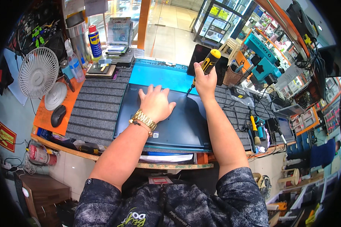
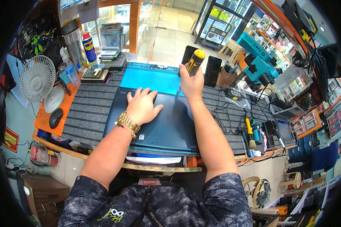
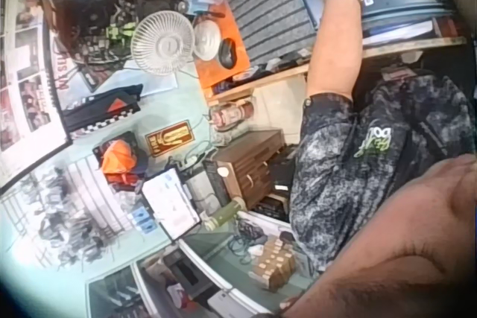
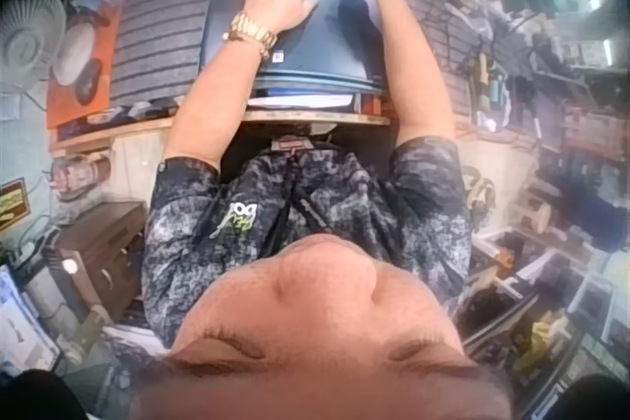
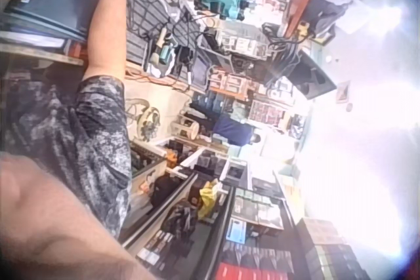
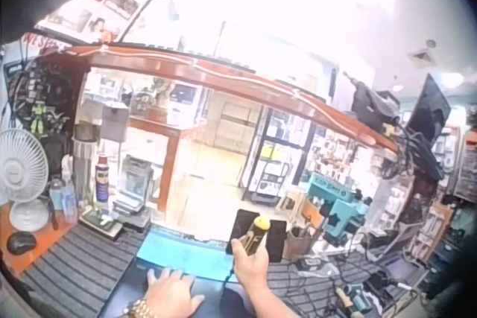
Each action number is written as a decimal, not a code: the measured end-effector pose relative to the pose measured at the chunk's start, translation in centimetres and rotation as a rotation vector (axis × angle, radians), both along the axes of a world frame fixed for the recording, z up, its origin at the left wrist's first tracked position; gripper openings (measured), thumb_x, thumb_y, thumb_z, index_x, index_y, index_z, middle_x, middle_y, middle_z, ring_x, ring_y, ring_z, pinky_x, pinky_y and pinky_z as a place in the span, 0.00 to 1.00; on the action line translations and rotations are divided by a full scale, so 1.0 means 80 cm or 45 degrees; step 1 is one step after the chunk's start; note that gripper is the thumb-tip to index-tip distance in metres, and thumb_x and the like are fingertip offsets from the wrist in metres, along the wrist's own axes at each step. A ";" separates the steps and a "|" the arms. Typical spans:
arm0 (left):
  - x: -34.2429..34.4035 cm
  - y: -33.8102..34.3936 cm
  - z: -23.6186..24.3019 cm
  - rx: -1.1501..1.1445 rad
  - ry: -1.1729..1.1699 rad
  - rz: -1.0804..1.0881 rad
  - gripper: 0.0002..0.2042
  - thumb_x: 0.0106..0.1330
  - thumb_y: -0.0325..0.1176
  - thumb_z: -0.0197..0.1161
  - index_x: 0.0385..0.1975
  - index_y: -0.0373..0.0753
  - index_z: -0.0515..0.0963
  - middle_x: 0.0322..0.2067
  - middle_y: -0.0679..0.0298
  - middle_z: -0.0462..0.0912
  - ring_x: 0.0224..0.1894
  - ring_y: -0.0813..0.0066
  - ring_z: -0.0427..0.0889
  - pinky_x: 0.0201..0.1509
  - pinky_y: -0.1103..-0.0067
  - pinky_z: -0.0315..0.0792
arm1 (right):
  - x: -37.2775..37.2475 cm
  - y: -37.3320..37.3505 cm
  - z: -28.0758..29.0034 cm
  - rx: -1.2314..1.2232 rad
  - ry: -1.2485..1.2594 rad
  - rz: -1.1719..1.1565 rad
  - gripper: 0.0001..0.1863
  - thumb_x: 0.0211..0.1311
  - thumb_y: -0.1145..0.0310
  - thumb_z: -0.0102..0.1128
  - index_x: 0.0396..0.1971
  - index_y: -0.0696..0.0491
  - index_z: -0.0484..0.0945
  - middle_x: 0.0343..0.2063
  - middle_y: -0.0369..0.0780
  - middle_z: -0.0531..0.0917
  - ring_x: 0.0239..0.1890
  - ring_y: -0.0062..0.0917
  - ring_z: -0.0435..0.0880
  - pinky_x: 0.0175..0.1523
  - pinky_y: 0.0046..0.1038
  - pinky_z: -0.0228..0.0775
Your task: The person uses a screwdriver to remove several screws from the bottom casing of a laptop, then turns the laptop over and opens the lid. The person then handles various cables and uses a small electronic testing device while looking at the screen.
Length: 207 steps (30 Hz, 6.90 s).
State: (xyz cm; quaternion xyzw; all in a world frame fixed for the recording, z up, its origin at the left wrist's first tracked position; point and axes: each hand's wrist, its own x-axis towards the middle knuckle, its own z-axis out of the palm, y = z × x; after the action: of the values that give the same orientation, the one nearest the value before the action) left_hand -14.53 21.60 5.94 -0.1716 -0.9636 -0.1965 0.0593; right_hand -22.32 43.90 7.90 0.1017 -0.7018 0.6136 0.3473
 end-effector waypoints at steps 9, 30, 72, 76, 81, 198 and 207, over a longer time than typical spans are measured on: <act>-0.005 -0.003 -0.002 0.040 -0.010 -0.009 0.28 0.72 0.53 0.75 0.66 0.43 0.86 0.69 0.51 0.84 0.78 0.46 0.73 0.79 0.35 0.60 | -0.004 -0.001 -0.003 0.069 0.009 -0.034 0.10 0.82 0.67 0.73 0.47 0.52 0.79 0.32 0.29 0.81 0.31 0.11 0.78 0.36 0.21 0.72; -0.014 0.003 0.021 1.130 0.335 -0.243 0.07 0.74 0.30 0.76 0.45 0.35 0.93 0.39 0.54 0.97 0.40 0.62 0.96 0.48 0.72 0.87 | 0.039 -0.059 0.071 -0.247 0.062 0.082 0.14 0.87 0.56 0.68 0.47 0.51 0.80 0.34 0.34 0.85 0.36 0.17 0.81 0.43 0.26 0.73; -0.037 -0.028 0.028 1.251 -0.131 -0.256 0.10 0.81 0.31 0.72 0.52 0.31 0.89 0.42 0.61 0.96 0.44 0.76 0.94 0.53 0.75 0.86 | 0.033 -0.074 0.105 -0.456 0.254 0.111 0.13 0.88 0.58 0.65 0.47 0.53 0.77 0.33 0.35 0.82 0.34 0.22 0.81 0.42 0.29 0.76; -0.046 -0.030 0.024 1.357 -0.205 -0.300 0.11 0.81 0.31 0.72 0.53 0.30 0.88 0.42 0.61 0.96 0.45 0.76 0.94 0.54 0.75 0.86 | 0.031 -0.076 0.106 -0.476 0.243 0.128 0.13 0.87 0.58 0.65 0.46 0.52 0.77 0.32 0.36 0.81 0.34 0.22 0.81 0.41 0.28 0.76; -0.054 -0.047 0.025 1.266 -0.142 -0.276 0.14 0.80 0.34 0.74 0.55 0.29 0.87 0.48 0.57 0.95 0.49 0.75 0.94 0.55 0.75 0.86 | 0.021 -0.090 0.100 -0.430 0.231 0.064 0.15 0.86 0.56 0.68 0.44 0.52 0.78 0.32 0.34 0.84 0.32 0.17 0.81 0.38 0.25 0.73; -0.118 -0.197 -0.021 1.704 -0.272 -0.222 0.12 0.87 0.38 0.67 0.51 0.34 0.88 0.42 0.64 0.92 0.39 0.79 0.86 0.47 0.78 0.80 | -0.040 -0.270 0.101 -0.374 0.196 0.206 0.19 0.86 0.52 0.68 0.45 0.53 0.77 0.32 0.35 0.83 0.25 0.18 0.79 0.26 0.25 0.71; -0.114 -0.231 -0.031 0.559 -0.249 0.233 0.19 0.71 0.42 0.78 0.52 0.33 0.92 0.49 0.47 0.96 0.54 0.51 0.95 0.65 0.63 0.85 | -0.067 -0.296 0.039 -0.050 0.165 0.088 0.18 0.83 0.54 0.73 0.46 0.55 0.80 0.34 0.34 0.85 0.36 0.18 0.83 0.44 0.27 0.77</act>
State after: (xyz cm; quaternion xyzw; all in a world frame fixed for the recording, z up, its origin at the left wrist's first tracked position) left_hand -23.67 3.12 3.46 -0.0470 -0.9104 -0.4106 0.0191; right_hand -27.70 20.23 11.05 0.1586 -0.6618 0.6310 0.3725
